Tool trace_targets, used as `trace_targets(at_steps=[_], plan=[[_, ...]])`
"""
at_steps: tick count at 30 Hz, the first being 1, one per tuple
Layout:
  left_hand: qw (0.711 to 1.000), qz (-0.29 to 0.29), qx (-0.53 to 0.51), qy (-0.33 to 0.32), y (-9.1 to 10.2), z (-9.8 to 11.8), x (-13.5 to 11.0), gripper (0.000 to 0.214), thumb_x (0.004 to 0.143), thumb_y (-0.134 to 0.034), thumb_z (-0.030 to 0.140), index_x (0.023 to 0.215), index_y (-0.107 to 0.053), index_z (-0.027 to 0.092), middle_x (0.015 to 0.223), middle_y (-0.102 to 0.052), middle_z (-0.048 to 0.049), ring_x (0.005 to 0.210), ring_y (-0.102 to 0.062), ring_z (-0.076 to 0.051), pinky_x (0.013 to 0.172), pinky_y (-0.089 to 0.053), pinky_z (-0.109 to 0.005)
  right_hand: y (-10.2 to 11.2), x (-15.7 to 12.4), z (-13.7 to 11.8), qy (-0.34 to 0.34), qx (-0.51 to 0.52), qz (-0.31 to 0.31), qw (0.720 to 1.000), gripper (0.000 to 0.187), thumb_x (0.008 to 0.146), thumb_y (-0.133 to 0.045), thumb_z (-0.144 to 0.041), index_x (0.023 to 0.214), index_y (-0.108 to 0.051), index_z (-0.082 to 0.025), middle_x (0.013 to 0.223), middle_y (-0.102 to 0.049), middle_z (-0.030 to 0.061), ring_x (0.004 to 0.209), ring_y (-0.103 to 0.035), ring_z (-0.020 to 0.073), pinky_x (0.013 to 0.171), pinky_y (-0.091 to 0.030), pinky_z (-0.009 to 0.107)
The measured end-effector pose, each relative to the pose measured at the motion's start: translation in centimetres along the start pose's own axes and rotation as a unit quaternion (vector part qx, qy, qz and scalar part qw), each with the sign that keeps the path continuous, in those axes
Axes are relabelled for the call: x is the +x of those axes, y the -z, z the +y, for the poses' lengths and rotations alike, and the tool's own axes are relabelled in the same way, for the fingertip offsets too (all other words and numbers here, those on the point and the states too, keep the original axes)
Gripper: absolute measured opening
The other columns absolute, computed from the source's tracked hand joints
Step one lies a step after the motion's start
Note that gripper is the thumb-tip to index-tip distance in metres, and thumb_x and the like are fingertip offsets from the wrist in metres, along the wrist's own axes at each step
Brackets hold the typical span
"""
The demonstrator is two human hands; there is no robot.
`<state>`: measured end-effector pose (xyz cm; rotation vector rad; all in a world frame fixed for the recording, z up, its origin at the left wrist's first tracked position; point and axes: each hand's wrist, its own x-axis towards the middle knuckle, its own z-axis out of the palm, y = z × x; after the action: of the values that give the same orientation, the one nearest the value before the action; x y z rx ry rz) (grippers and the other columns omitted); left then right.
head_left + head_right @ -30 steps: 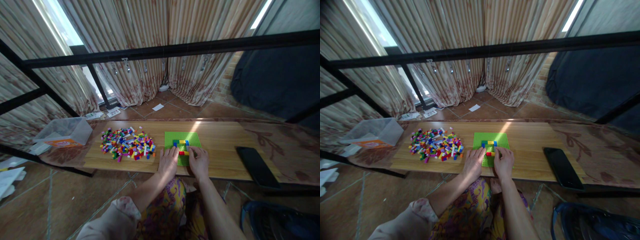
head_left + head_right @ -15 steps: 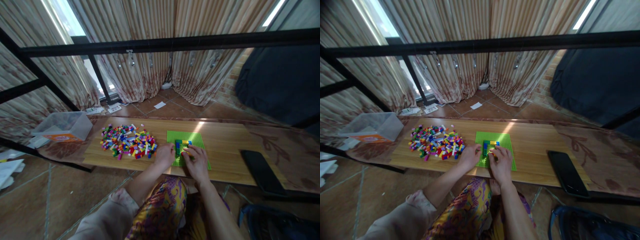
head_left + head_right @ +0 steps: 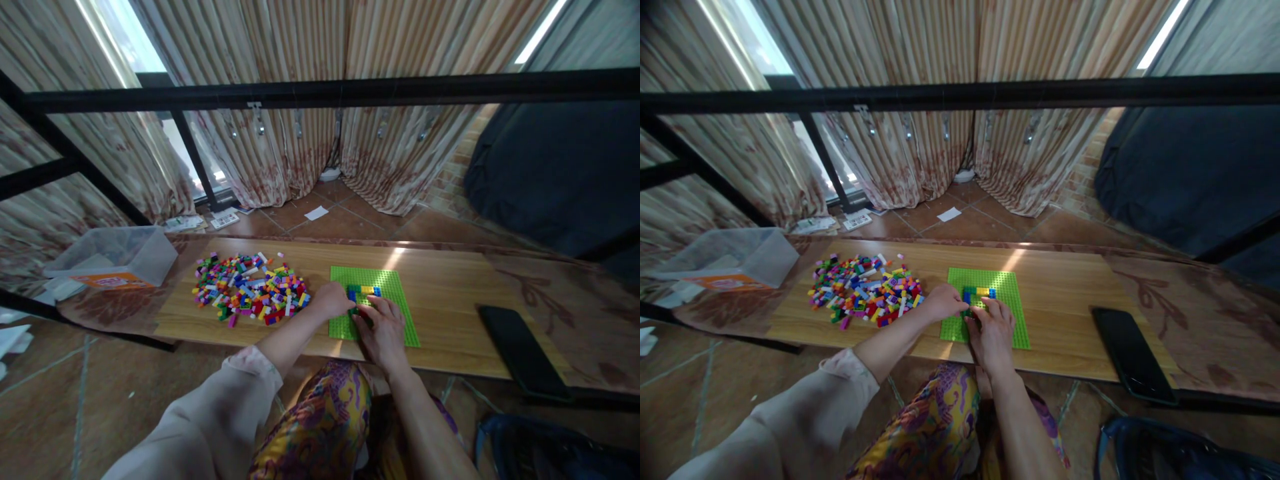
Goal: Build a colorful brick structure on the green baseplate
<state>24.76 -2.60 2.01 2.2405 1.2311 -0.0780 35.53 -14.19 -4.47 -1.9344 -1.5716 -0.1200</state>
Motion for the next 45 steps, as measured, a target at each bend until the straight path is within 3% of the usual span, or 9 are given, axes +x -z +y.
trace_targets(at_steps=[10,16,22,27,30,32,38,41,45], plan=[[0.998,-0.056,0.014,0.018,0.4,0.0,1.4,0.029,0.076,-0.065,0.033,0.053,-0.069,0.015,0.050,-0.061,-0.0015,0.061,-0.061,-0.015,0.063,-0.046,-0.023,-0.6,0.6,0.3,-0.053,0.057,0.005,0.997,0.016,0.082,-0.065,-0.036,0.087,-0.076,-0.026,0.116,-0.065,0.0073,0.109,-0.050,0.0275,0.088,-0.040,0.043],[0.996,-0.079,-0.014,0.032,-0.4,-0.3,1.5,0.031,0.081,-0.061,0.034,0.061,-0.072,0.014,0.057,-0.067,-0.0030,0.064,-0.064,-0.014,0.065,-0.048,-0.021,-0.6,1.2,0.9,-0.063,0.052,-0.031,0.996,0.015,0.081,-0.065,-0.036,0.080,-0.077,-0.027,0.115,-0.066,0.0065,0.110,-0.049,0.0286,0.087,-0.039,0.044],[0.996,-0.039,-0.074,0.034,-0.5,0.3,-0.3,0.027,0.084,-0.059,0.029,0.069,-0.073,0.011,0.066,-0.071,-0.0066,0.066,-0.067,-0.015,0.068,-0.051,-0.023,-0.2,1.2,0.5,-0.034,0.032,-0.020,0.999,0.025,0.087,-0.054,-0.037,0.083,-0.076,-0.023,0.109,-0.068,0.0082,0.107,-0.051,0.0269,0.087,-0.041,0.042],[0.990,0.034,-0.132,0.026,1.3,0.2,-2.8,0.025,0.084,-0.056,0.027,0.075,-0.073,0.011,0.072,-0.072,-0.0092,0.077,-0.068,-0.019,0.076,-0.050,-0.028,1.2,1.2,-0.2,0.014,0.025,-0.010,1.000,0.027,0.086,-0.055,-0.039,0.095,-0.074,-0.021,0.109,-0.067,0.0105,0.107,-0.053,0.0268,0.091,-0.041,0.044],[0.979,0.060,-0.194,0.027,1.9,-2.3,-6.1,0.030,0.088,-0.046,0.029,0.083,-0.072,0.013,0.074,-0.072,-0.0062,0.072,-0.067,-0.016,0.073,-0.049,-0.026,1.9,0.8,-1.3,0.029,0.034,0.000,0.999,0.029,0.087,-0.053,-0.038,0.097,-0.073,-0.020,0.110,-0.066,0.0111,0.109,-0.053,0.0275,0.094,-0.041,0.045],[0.969,0.055,-0.239,0.029,1.1,-4.7,-9.2,0.030,0.088,-0.045,0.032,0.085,-0.070,0.014,0.073,-0.071,-0.0037,0.066,-0.065,-0.014,0.067,-0.048,-0.024,1.7,0.2,-2.6,0.039,0.047,-0.003,0.998,0.028,0.089,-0.051,-0.037,0.095,-0.073,-0.020,0.105,-0.068,0.0099,0.104,-0.056,0.0258,0.093,-0.042,0.044],[0.938,0.016,-0.332,0.098,-4.2,-12.2,-18.7,0.023,0.079,-0.050,0.032,0.067,-0.062,0.015,0.061,-0.064,-0.0005,0.053,-0.056,-0.012,0.051,-0.042,-0.021,-1.3,-1.8,-7.8,0.048,0.081,-0.035,0.995,0.029,0.091,-0.047,-0.034,0.090,-0.073,-0.021,0.093,-0.071,0.0082,0.089,-0.060,0.0222,0.085,-0.045,0.037],[0.925,0.022,-0.355,0.137,-5.8,-14.8,-20.6,0.025,0.077,-0.051,0.036,0.062,-0.058,0.017,0.057,-0.060,0.0011,0.051,-0.053,-0.012,0.050,-0.040,-0.022,-2.8,-1.6,-9.5,0.033,0.069,-0.042,0.996,0.028,0.090,-0.048,-0.034,0.095,-0.073,-0.020,0.094,-0.070,0.0087,0.088,-0.058,0.0231,0.084,-0.043,0.038],[0.914,0.033,-0.373,0.158,-6.1,-16.8,-20.4,0.024,0.074,-0.052,0.040,0.066,-0.058,0.018,0.058,-0.060,0.0018,0.052,-0.053,-0.013,0.051,-0.039,-0.022,-3.7,-0.7,-10.9,0.013,0.047,-0.047,0.998,0.026,0.090,-0.050,-0.034,0.098,-0.071,-0.022,0.094,-0.068,0.0103,0.089,-0.056,0.0250,0.082,-0.039,0.039]])
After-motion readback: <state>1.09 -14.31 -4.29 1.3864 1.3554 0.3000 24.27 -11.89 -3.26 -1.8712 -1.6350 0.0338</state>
